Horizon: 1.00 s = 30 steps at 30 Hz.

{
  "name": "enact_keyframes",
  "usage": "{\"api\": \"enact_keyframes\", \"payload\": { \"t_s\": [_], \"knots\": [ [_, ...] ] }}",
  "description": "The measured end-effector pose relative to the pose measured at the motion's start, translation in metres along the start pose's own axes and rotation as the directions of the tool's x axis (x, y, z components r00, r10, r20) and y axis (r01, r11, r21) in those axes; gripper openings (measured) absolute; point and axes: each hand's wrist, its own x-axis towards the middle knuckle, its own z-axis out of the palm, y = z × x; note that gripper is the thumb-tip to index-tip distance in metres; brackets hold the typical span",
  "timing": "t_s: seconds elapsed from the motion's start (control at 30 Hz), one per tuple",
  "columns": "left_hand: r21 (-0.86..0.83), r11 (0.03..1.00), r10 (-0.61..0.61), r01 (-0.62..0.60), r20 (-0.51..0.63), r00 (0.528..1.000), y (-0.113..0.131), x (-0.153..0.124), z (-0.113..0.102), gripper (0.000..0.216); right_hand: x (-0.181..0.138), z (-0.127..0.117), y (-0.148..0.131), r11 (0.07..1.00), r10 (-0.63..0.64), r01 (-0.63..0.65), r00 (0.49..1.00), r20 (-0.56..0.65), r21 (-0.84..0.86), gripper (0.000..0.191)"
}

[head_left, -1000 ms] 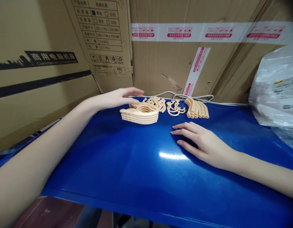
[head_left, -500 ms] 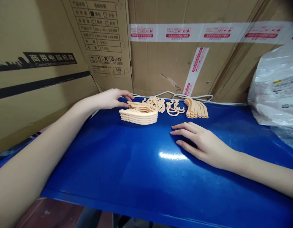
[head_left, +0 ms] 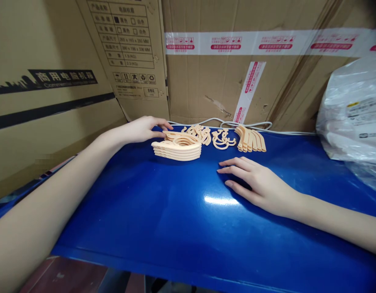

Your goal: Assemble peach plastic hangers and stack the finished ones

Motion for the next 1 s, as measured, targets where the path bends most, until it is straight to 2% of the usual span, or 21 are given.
{"api": "enact_keyframes", "payload": {
  "t_s": [0.3,0.53,1.0],
  "knots": [
    [0.087,0.995,-0.06,0.058,0.016,0.998,0.006,-0.001,0.0024,0.053,0.0001,-0.0004,-0.0017,1.0,-0.004,0.004,1.0,-0.017,-0.001,0.028],
    [0.12,0.992,-0.022,0.026,-0.035,0.999,0.0017,0.0018,0.0064,0.048,0.0007,-0.0009,-0.0019,1.0,-0.008,0.008,0.999,-0.034,0.007,0.027],
    [0.118,0.993,-0.024,0.03,-0.049,0.998,0.002,0.0008,0.0025,0.049,0.0008,-0.001,-0.0021,1.0,-0.004,0.004,1.0,-0.019,0.009,0.028]
  ]
}}
